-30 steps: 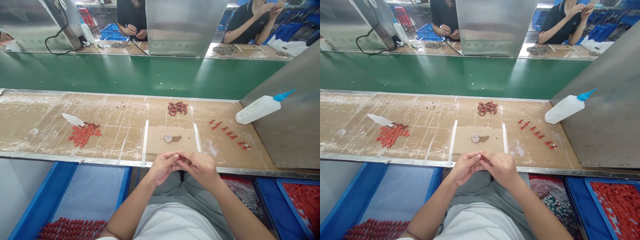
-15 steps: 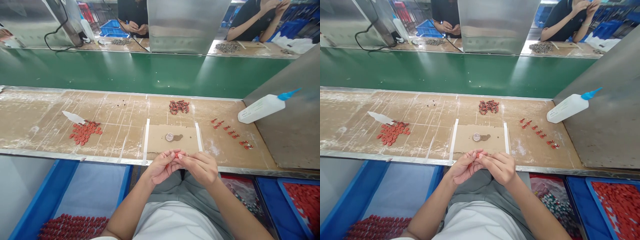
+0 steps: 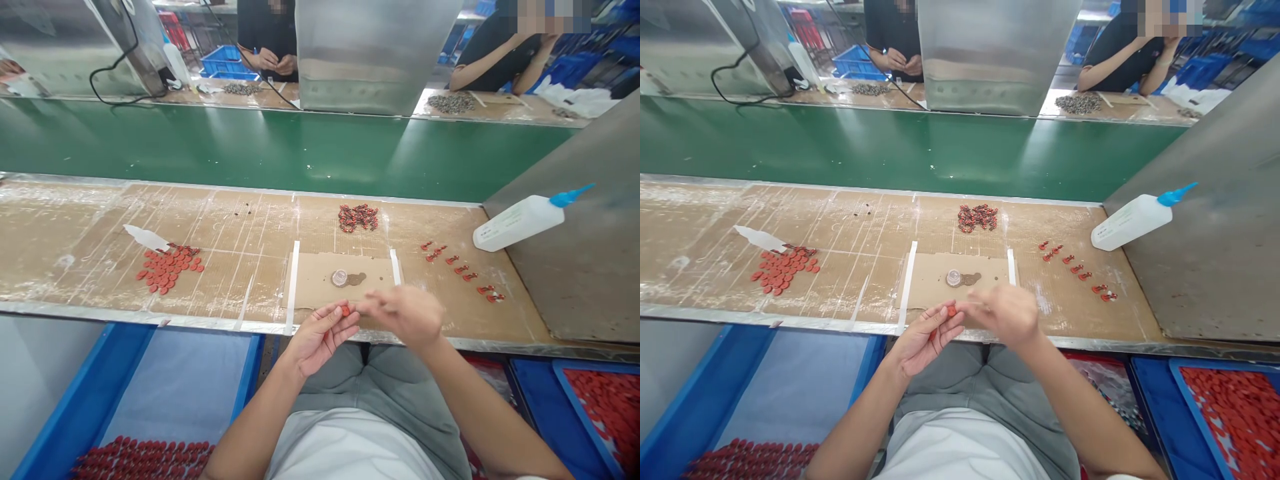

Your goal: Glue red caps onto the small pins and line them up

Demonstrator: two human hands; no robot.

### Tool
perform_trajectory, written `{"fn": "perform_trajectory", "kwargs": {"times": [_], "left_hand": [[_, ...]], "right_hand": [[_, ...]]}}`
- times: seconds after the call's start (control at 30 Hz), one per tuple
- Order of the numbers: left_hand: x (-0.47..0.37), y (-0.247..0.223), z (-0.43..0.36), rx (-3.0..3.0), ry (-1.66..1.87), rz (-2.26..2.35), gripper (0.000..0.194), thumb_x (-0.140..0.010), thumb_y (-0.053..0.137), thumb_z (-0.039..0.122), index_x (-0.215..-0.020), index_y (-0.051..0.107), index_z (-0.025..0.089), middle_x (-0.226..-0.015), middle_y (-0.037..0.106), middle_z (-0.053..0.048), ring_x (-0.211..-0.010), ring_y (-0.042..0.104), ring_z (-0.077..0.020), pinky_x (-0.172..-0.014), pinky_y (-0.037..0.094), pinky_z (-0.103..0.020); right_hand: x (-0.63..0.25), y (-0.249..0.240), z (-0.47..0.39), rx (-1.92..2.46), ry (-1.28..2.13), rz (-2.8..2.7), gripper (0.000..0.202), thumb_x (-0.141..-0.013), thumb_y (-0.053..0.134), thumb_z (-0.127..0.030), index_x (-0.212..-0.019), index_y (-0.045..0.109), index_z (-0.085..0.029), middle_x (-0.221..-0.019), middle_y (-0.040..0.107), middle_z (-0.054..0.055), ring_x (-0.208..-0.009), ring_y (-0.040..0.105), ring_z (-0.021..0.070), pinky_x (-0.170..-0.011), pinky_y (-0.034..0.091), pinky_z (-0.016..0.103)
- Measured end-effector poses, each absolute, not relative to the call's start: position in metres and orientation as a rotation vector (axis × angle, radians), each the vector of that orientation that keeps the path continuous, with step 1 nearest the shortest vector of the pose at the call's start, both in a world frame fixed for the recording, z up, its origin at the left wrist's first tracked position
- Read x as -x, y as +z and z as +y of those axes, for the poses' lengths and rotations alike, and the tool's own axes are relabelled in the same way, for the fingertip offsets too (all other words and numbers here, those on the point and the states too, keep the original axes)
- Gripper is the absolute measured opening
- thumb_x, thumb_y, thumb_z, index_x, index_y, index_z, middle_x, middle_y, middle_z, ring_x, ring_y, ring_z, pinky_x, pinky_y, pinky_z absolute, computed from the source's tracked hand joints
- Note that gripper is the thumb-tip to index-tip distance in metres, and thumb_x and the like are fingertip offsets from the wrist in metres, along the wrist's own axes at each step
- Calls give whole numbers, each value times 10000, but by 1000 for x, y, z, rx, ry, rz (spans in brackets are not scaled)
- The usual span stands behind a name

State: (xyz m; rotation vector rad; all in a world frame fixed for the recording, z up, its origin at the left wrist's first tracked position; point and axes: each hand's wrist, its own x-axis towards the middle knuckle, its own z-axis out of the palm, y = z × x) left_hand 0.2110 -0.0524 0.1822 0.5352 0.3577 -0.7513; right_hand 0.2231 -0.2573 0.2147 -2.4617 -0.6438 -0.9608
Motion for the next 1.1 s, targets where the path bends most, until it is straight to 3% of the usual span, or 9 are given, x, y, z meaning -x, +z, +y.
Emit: {"fn": "perform_trajectory", "kwargs": {"times": [0.1, 0.2, 0.33, 0.5, 0.73, 0.87, 0.97, 1.1], "left_hand": [[-211, 181, -46, -544, -679, 439, 208, -841, 671, 121, -1047, 696, 121, -1079, 731, -93, -911, 717, -129, -798, 592, -198], [-208, 179, -41, -532, -642, 450, 205, -838, 673, 118, -1041, 699, 106, -1079, 730, -109, -914, 717, -128, -811, 584, -181], [-204, 178, -37, -551, -620, 429, 225, -827, 683, 108, -1052, 701, 105, -1111, 722, -109, -938, 713, -132, -829, 580, -177], [-203, 179, -30, -594, -599, 418, 237, -816, 695, 102, -1053, 703, 117, -1128, 719, -105, -957, 709, -137, -843, 580, -190], [-204, 180, -26, -597, -565, 425, 246, -814, 698, 105, -1060, 703, 113, -1135, 717, -114, -958, 708, -136, -852, 573, -184], [-205, 180, -26, -593, -551, 427, 254, -801, 709, 99, -1054, 704, 108, -1145, 712, -119, -962, 709, -145, -857, 574, -189], [-204, 181, -25, -589, -541, 430, 254, -800, 710, 102, -1053, 701, 110, -1128, 716, -123, -942, 713, -142, -840, 577, -188], [-204, 180, -23, -577, -521, 436, 239, -806, 704, 106, -1045, 700, 112, -1110, 721, -120, -925, 716, -131, -837, 575, -181]], "right_hand": [[-276, 210, -281, 2586, -819, 26, 269, -891, 591, -428, -930, 742, -209, -727, 738, 40, -623, 664, 151, -634, 490, 264], [-338, 197, -304, 2633, -495, 211, 298, -866, 586, -423, -978, 738, -194, -839, 751, 62, -770, 694, 200, -736, 500, 304], [-395, 180, -319, 2643, -184, 385, 338, -807, 637, -465, -932, 736, -167, -892, 744, 89, -834, 682, 220, -760, 495, 312], [-416, 177, -321, 2701, -122, 417, 365, -732, 709, -470, -893, 721, -143, -839, 727, 96, -778, 666, 219, -758, 505, 331], [-415, 188, -317, 2848, -41, 304, 115, -656, 697, -194, -757, 727, -149, -838, 719, 125, -843, 665, 268, -788, 508, 359], [-409, 189, -312, 2882, -16, 230, 128, -592, 674, -104, -704, 721, -145, -823, 718, 144, -864, 666, 298, -802, 512, 386], [-403, 189, -312, 2836, -31, 195, 191, -599, 667, -112, -772, 743, -142, -825, 729, 129, -856, 677, 290, -799, 522, 380], [-384, 187, -314, 2686, -77, 116, 286, -717, 641, -241, -972, 747, -166, -854, 750, 59, -804, 699, 200, -768, 539, 294]]}}
